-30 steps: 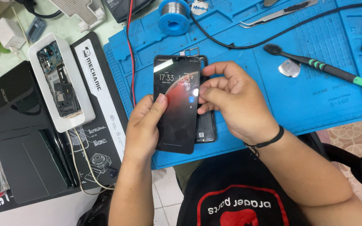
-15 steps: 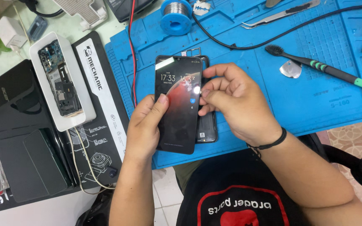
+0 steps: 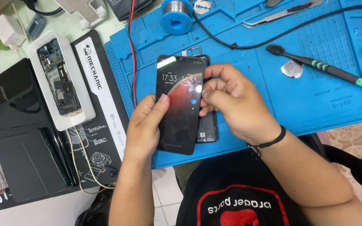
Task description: The person works on a disassembled smartphone, using a toothbrush to clean the edges and a plastic pry tool to adjust the screen. They repeatedly lift and press the screen while handling the device on a blue work mat.
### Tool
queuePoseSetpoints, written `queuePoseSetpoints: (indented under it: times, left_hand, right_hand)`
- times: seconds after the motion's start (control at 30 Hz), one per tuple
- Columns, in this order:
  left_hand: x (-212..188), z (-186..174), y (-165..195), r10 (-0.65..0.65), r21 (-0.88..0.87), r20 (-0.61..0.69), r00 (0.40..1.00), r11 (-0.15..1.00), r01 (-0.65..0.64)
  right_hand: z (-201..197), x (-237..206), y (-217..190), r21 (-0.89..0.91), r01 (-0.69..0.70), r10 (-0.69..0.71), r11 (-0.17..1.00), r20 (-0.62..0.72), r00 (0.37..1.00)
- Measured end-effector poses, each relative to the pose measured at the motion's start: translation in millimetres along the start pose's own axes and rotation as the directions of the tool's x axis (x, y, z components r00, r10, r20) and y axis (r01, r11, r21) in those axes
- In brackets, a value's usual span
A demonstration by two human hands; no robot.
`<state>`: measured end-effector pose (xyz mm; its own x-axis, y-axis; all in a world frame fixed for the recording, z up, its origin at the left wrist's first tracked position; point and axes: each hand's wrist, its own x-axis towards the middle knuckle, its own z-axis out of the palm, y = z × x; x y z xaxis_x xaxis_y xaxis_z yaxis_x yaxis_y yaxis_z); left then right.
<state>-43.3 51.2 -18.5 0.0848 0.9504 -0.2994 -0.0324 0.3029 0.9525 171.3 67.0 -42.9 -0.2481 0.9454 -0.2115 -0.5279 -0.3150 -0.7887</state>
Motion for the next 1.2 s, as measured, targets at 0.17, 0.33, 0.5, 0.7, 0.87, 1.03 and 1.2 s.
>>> queuePoseSetpoints:
  times: [0.17, 0.33, 0.5, 0.7, 0.87, 1.03, 1.2]
  left_hand:
    - [-0.3, 4.2, 5.3, -0.003, -0.024, 0.027, 1.000, 1.000, 0.003]
    - [-1.2, 6.2, 9.6, -0.016, -0.039, 0.057, 0.998, 0.999, 0.018]
    - [-1.3, 3.7, 5.1, -0.037, 0.008, 0.010, 0.999, 0.999, 0.037]
    - [-0.2, 0.4, 0.7, 0.008, -0.005, 0.023, 1.000, 1.000, -0.008]
    - [1.1, -1.1, 2.2, -0.026, -0.010, 0.007, 1.000, 1.000, 0.026]
    - [0.5, -1.7, 0.5, 0.013, -0.012, 0.002, 1.000, 1.000, -0.013]
    - [-1.4, -2.1, -0.4, 0.024, -0.014, -0.005, 1.000, 1.000, -0.024]
  right_hand:
    - [-1.2, -0.7, -0.8, 0.003, 0.019, -0.019, 1.000, -0.008, 1.000]
    - [0.6, 0.9, 0.2, -0.025, 0.008, -0.009, 1.000, -0.035, 0.999]
    - [0.2, 1.4, 0.8, -0.039, 0.028, -0.030, 0.999, -0.047, 0.998]
    - [-2.1, 2.9, 2.5, -0.037, 0.045, -0.046, 0.998, -0.011, 0.999]
    - [-2.4, 4.1, 2.9, -0.029, 0.053, -0.052, 0.998, 0.029, 0.998]
    - [-3.9, 2.4, 3.8, -0.018, 0.050, -0.050, 0.999, 0.012, 0.999]
    - [-13.5, 1.1, 2.6, 0.182, -0.079, 0.067, 0.980, 0.072, 0.995]
